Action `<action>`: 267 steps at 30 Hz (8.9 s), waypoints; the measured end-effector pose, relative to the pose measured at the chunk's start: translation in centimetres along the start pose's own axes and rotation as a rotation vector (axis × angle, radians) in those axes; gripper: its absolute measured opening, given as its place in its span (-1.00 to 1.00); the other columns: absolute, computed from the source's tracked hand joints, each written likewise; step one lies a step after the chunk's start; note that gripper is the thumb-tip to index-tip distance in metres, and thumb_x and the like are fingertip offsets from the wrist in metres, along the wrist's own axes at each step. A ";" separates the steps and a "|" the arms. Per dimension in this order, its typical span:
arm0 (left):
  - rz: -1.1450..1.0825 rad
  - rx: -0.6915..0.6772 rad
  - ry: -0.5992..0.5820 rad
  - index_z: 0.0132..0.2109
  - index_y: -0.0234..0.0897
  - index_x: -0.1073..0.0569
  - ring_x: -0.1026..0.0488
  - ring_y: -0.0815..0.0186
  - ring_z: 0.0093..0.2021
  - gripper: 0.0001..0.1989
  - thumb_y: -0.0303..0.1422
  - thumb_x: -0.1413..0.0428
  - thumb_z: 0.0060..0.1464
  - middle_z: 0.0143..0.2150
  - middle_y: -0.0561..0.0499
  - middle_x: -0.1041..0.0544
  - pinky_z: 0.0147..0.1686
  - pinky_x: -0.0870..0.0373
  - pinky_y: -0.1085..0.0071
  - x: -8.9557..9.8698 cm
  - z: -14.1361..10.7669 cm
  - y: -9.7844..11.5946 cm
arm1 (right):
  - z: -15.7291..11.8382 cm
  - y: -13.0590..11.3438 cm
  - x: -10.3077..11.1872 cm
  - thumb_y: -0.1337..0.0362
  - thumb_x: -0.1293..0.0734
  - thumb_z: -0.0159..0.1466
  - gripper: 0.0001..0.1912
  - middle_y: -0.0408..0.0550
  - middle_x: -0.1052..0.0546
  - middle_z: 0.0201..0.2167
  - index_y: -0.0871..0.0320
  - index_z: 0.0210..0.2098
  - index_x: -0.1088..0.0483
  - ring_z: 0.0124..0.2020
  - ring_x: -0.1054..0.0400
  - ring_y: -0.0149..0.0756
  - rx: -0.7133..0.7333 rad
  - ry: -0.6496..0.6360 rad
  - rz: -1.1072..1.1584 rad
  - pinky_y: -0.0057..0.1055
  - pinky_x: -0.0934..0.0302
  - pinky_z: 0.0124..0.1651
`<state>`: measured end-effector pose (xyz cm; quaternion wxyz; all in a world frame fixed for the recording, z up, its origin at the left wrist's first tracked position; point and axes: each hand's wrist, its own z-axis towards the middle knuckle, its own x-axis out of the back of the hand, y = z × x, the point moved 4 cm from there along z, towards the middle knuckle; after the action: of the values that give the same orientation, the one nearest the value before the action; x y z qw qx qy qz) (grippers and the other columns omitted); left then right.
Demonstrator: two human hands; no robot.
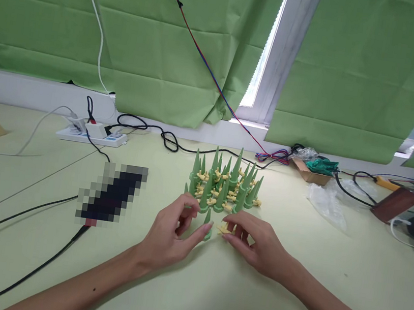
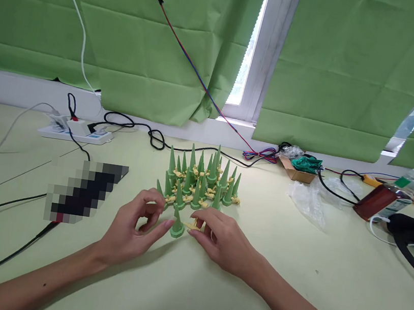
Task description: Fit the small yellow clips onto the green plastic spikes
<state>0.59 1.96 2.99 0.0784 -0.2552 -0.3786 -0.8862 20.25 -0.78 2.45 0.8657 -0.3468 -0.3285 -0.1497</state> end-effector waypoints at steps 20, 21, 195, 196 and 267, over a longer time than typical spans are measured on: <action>0.152 -0.177 -0.347 -0.14 -0.27 -0.42 -0.37 0.40 -0.39 -0.85 -0.43 0.05 0.33 -0.34 0.02 -0.49 -0.37 -0.24 0.49 -1.3 -0.5 0.7 | -0.1 -0.5 -0.6 0.16 -0.29 0.39 -0.75 -0.06 -0.51 -0.34 0.13 -0.01 -0.34 -0.49 -0.31 -0.41 -0.030 -0.004 0.073 -0.48 -0.27 -0.42; 0.146 -0.173 -0.343 -0.14 -0.28 -0.43 -0.37 0.40 -0.39 -0.85 -0.42 0.04 0.33 -0.34 0.01 -0.48 -0.37 -0.24 0.49 -1.3 -0.4 0.7 | -0.1 -0.5 -0.6 0.15 -0.29 0.38 -0.75 -0.07 -0.50 -0.34 0.14 -0.02 -0.34 -0.49 -0.31 -0.41 -0.049 0.002 0.091 -0.48 -0.28 -0.43; -0.060 0.103 -0.259 -0.05 -0.25 -0.31 -0.25 0.46 -0.51 -0.87 -0.38 0.00 0.27 -0.34 0.08 -0.37 -0.51 -0.21 0.53 -1.4 -0.2 0.3 | 0.2 0.1 -0.4 0.18 -0.21 0.39 -0.69 -0.24 -0.21 -0.64 0.17 -0.47 -0.30 -0.60 -0.04 -0.45 -0.360 0.172 0.296 -0.47 0.04 -0.54; -0.087 0.148 -0.253 -0.13 -0.26 -0.33 -0.25 0.45 -0.50 -0.90 -0.34 0.00 0.28 -0.37 0.09 -0.36 -0.50 -0.20 0.53 -1.3 0.0 0.4 | 0.2 0.0 -0.3 0.19 -0.21 0.39 -0.69 -0.24 -0.22 -0.63 0.17 -0.47 -0.30 -0.59 -0.05 -0.45 -0.342 0.193 0.269 -0.48 0.04 -0.53; -0.321 0.341 -0.328 -0.19 -0.28 -0.43 -0.27 0.42 -0.47 -0.78 -0.21 -0.17 0.17 -0.45 0.12 -0.31 -0.49 -0.25 0.52 -2.0 0.1 0.4 | 0.3 -0.9 -0.3 0.19 -0.16 0.42 -0.67 -0.20 -0.26 -0.59 0.18 -0.43 -0.36 -0.56 -0.06 -0.43 -0.274 0.176 0.209 -0.47 0.02 -0.50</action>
<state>2.50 1.60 2.23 -0.0835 -0.3150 -0.5653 -0.7577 19.43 -1.15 2.84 0.8467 -0.4790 -0.1901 -0.1322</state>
